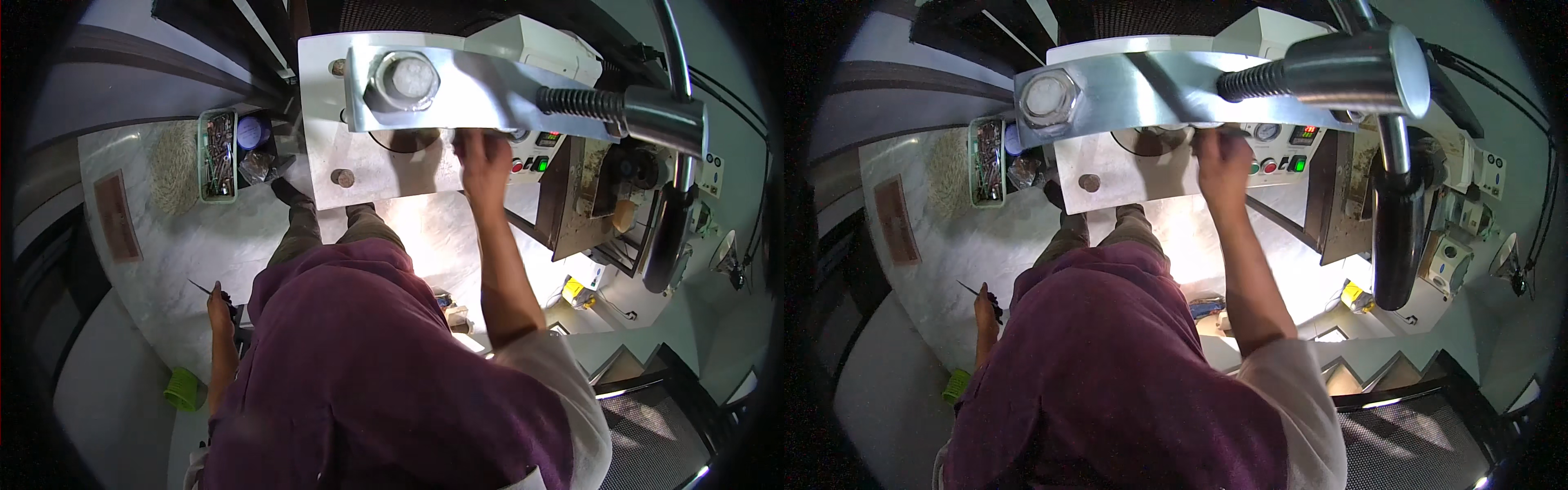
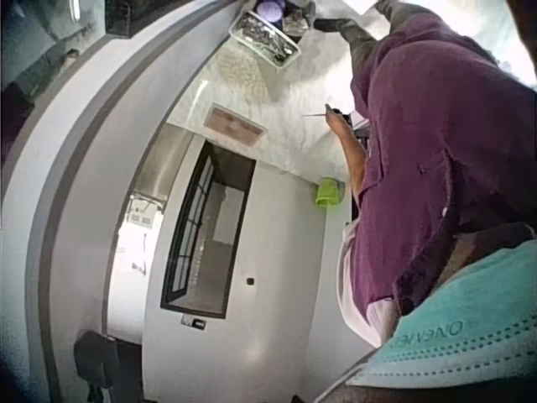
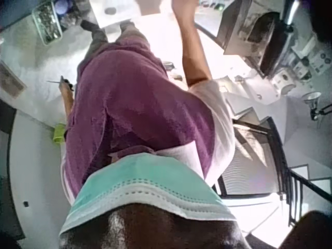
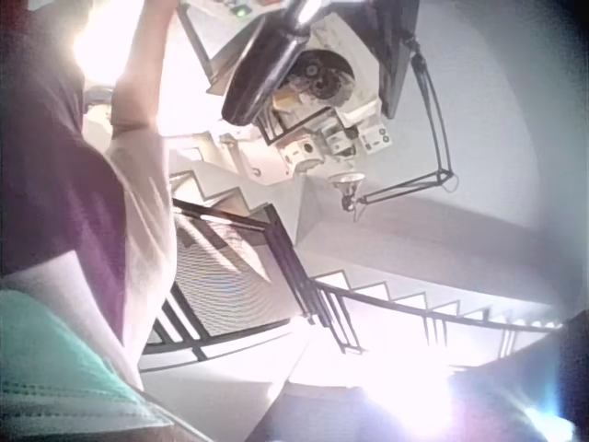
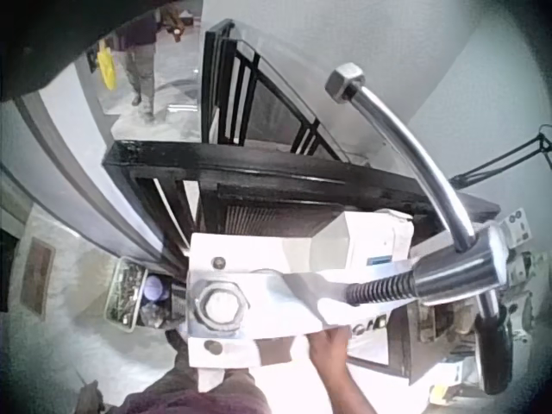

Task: The person handles a small dental cap and a metal tool, places the cap into a dental press machine, operates the lever, and then removes and holds the cap.

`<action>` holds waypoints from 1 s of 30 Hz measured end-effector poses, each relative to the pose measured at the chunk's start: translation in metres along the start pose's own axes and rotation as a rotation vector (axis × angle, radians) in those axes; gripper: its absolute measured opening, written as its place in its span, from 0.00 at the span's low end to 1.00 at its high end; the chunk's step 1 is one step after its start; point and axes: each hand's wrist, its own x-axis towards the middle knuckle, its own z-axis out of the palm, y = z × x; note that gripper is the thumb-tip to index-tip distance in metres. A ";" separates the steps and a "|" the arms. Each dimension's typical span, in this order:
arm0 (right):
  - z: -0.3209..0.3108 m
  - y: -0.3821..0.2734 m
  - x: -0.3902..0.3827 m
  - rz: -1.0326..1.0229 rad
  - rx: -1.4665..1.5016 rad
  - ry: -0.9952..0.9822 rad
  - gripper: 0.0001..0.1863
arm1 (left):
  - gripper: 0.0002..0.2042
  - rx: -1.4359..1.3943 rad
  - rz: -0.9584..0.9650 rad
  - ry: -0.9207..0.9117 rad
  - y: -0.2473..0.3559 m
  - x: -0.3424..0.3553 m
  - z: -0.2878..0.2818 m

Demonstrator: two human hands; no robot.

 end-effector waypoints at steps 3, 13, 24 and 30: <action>-0.004 -0.029 -0.031 0.108 0.407 0.144 0.14 | 0.18 0.000 -0.050 -0.018 -0.005 0.001 0.003; 0.032 0.018 0.016 -0.390 -0.908 -0.150 0.12 | 0.19 0.040 0.058 -0.064 0.054 -0.010 0.020; 0.047 -0.012 -0.023 -0.007 -0.120 0.252 0.16 | 0.20 0.128 0.128 -0.143 0.063 -0.005 0.019; 0.031 -0.009 -0.049 0.077 0.560 0.399 0.18 | 0.20 0.116 0.179 -0.101 0.091 -0.019 0.027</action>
